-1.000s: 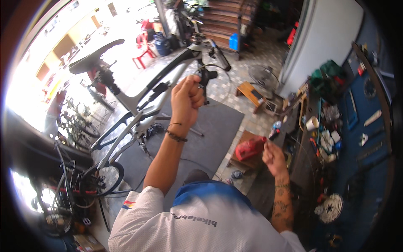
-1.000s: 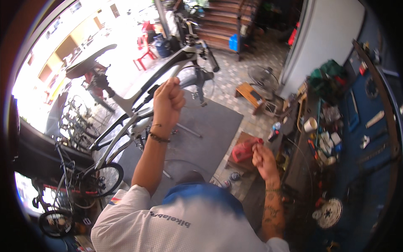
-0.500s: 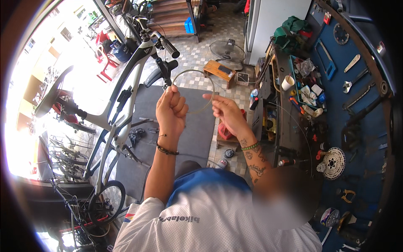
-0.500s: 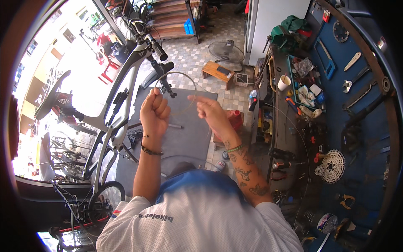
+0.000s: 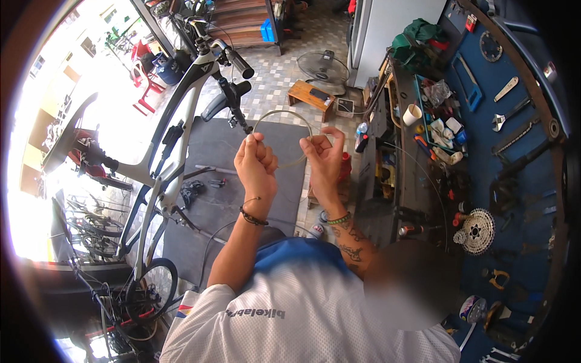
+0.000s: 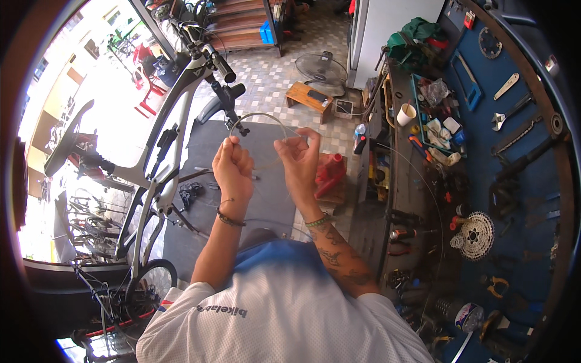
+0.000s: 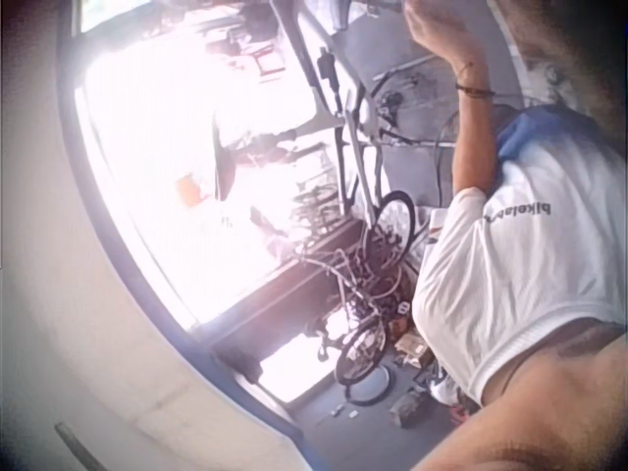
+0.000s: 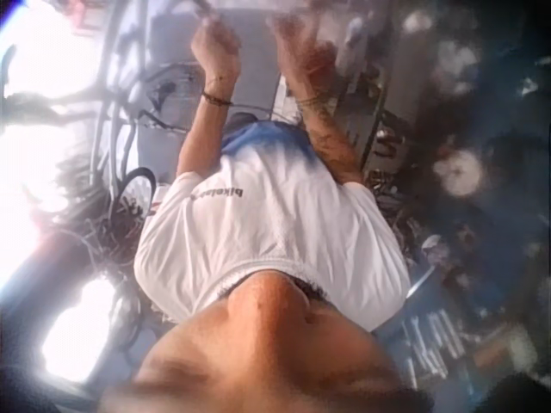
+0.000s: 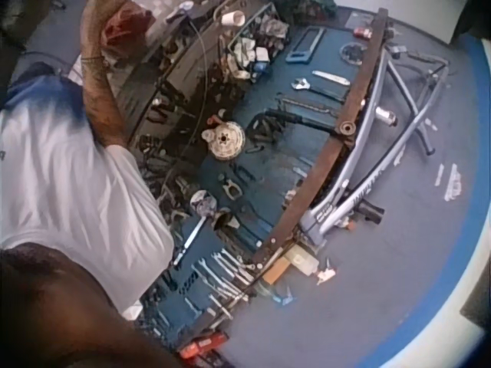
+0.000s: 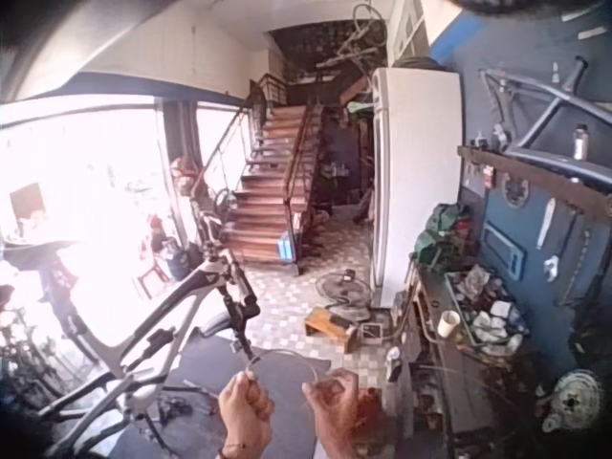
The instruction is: The person works on a bicycle mounted on a repair stand, adjusting the handlebar and brake cable. They use a cable cutter and lubricant, then thread a new cable through the handlebar stem and tighten components.
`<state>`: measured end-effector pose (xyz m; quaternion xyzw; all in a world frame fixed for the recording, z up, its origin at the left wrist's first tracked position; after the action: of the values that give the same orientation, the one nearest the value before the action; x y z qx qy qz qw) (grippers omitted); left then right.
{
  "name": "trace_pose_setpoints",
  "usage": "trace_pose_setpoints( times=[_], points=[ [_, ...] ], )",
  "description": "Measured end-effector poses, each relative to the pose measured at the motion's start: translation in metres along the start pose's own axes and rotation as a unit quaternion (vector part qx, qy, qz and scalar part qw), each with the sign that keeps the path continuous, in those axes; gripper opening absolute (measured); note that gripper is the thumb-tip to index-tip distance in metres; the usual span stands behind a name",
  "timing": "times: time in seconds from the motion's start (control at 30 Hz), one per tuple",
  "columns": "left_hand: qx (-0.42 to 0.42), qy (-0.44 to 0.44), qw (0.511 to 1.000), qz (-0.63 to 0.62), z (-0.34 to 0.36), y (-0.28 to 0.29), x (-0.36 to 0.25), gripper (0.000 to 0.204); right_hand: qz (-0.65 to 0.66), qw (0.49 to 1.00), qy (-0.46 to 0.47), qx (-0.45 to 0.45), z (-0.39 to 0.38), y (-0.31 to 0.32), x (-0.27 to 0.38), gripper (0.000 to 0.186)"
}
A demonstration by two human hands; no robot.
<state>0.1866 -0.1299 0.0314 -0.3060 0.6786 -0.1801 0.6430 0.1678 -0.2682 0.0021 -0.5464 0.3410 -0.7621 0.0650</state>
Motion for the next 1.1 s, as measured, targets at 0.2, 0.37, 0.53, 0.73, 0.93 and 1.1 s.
trace_pose_setpoints(
  times=[0.2, 0.37, 0.53, 0.73, 0.93, 1.1],
  points=[
    [0.005, -0.001, 1.0, 0.005, -0.015, -0.007, 0.014, 0.025, -0.069, 0.989, 0.087, -0.096, 0.014, 0.008, -0.01, 0.023],
    [0.011, -0.014, 1.0, 0.012, -0.018, -0.008, 0.015, 0.025, -0.004, 0.997, -0.071, -0.02, 0.021, 0.011, -0.005, 0.017],
    [0.036, 0.027, 0.999, -0.001, -0.019, -0.006, 0.019, 0.025, 0.072, 0.992, -0.108, 0.001, 0.025, 0.017, -0.01, 0.014],
    [0.105, 0.107, 0.988, -0.048, -0.024, -0.009, 0.022, 0.023, -0.003, 0.995, -0.005, -0.099, 0.028, 0.013, -0.002, 0.016],
    [0.179, 0.115, 0.973, -0.093, -0.017, 0.002, 0.03, 0.023, -0.038, 0.991, -0.001, -0.131, 0.033, 0.018, 0.0, 0.033],
    [0.158, 0.092, 0.981, -0.06, -0.017, 0.001, 0.026, 0.022, -0.117, 0.976, 0.043, -0.18, 0.032, 0.035, 0.004, 0.041]
  ],
)
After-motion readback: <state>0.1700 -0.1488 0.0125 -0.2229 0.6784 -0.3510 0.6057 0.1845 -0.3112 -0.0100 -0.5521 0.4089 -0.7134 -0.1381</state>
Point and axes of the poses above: each hand's wrist, its own z-axis towards the middle knuckle, its own y-axis out of the back of the hand, x = y × z, the point moved 2 cm from there along z, towards the middle knuckle, and after that the axes turned 2 degrees about z, right-handed, at the moved point
